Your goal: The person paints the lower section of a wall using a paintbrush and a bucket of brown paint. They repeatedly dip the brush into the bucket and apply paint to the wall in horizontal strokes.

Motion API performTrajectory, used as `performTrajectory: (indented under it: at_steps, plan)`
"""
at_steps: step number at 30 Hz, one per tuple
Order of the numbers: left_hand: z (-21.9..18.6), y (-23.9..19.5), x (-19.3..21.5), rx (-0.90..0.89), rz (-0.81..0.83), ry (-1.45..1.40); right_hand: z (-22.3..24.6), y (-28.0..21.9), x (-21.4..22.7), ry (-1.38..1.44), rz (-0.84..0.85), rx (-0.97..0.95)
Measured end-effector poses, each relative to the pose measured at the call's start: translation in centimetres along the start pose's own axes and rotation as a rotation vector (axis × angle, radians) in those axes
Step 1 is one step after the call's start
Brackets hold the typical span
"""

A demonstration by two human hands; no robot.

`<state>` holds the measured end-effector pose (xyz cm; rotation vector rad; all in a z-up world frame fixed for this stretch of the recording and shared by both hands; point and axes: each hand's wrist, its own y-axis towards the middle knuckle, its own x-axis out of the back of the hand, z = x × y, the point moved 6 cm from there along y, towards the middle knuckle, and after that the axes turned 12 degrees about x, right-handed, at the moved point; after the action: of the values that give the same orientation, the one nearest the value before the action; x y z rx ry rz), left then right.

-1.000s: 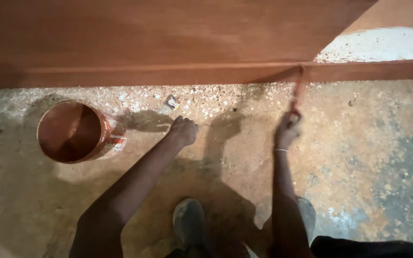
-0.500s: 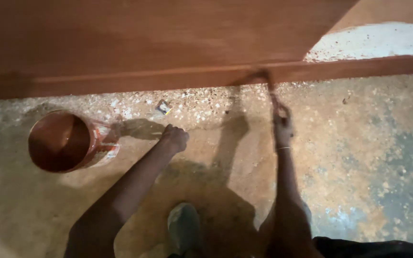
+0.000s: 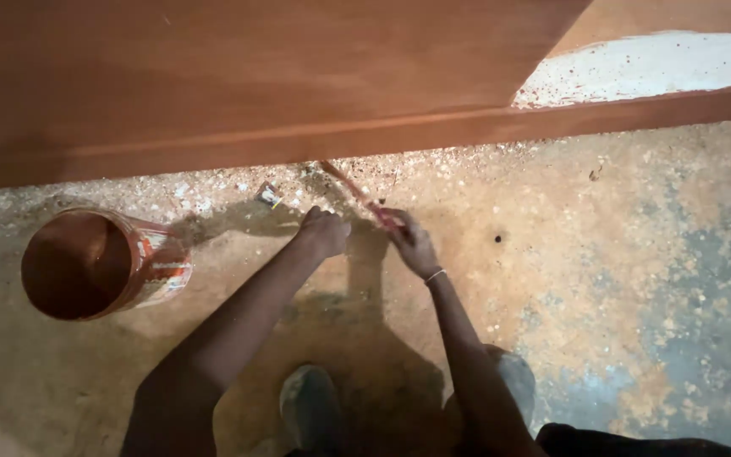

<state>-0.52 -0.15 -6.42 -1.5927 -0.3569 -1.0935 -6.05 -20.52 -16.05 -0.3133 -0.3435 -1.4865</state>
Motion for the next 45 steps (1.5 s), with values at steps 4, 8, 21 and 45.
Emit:
performTrajectory:
  at_steps: [4,8,21,45]
  plan:
    - [0.1,0.9,-0.8,0.006,-0.007,-0.024,-3.8,-0.6,9.9,0.284,-0.56,-0.12]
    - [0.5,2.4,-1.6,-0.031,-0.11,-0.081,-5.6,-3.6,16.3,0.561,-0.992,0.001]
    - [-0.5,1.9,-3.5,-0.008,-0.075,0.05,8.3,0.2,-2.1,0.341,-0.025,0.141]
    - [18.4,-26.5,6.9,0.114,-0.907,-0.682,16.5,2.3,-3.6,0.572,0.285,-0.249]
